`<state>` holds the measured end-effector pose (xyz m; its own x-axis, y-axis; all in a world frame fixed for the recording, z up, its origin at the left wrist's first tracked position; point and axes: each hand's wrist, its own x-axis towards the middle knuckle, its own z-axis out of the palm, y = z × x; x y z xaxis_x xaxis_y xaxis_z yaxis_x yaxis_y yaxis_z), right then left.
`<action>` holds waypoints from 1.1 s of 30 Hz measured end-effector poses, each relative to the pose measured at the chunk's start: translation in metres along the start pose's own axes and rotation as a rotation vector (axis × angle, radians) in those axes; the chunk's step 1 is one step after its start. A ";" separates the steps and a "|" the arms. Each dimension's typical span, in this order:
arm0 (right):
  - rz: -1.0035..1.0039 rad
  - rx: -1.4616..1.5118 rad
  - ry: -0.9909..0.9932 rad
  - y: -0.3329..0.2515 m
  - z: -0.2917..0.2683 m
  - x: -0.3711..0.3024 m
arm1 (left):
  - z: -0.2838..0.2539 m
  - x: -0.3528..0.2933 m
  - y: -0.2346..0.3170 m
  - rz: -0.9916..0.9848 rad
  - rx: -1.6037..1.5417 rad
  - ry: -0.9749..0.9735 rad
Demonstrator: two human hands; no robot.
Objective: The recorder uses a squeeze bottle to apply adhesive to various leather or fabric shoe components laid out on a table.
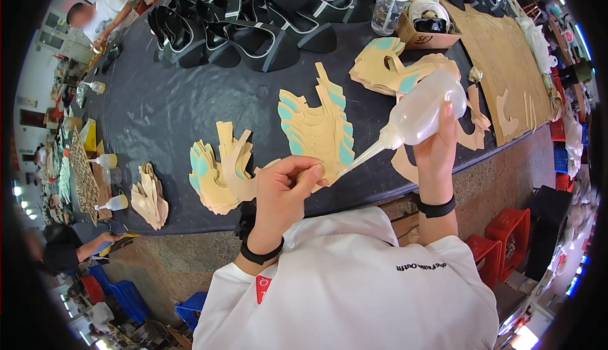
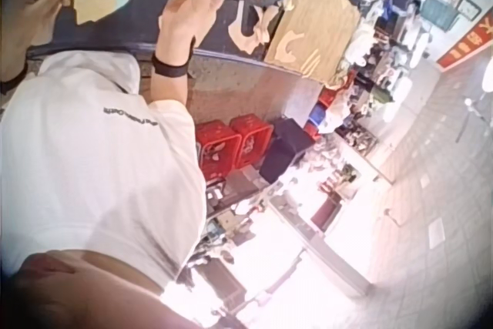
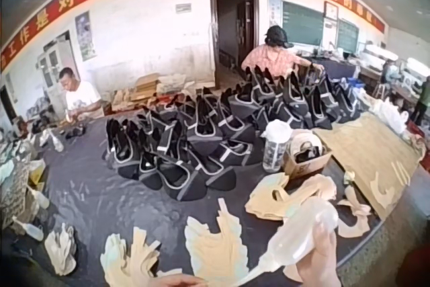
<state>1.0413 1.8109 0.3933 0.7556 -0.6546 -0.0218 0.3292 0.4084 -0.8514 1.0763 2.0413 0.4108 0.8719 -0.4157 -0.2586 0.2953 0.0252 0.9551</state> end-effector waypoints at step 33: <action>-0.062 0.063 0.151 -0.005 -0.014 0.005 | 0.051 0.092 -0.185 0.019 0.304 -0.059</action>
<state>1.0351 1.7964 0.3901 0.6409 -0.7658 -0.0526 0.4108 0.4001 -0.8193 1.0825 1.9522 0.2174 0.8495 -0.4697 -0.2402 0.1411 -0.2364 0.9614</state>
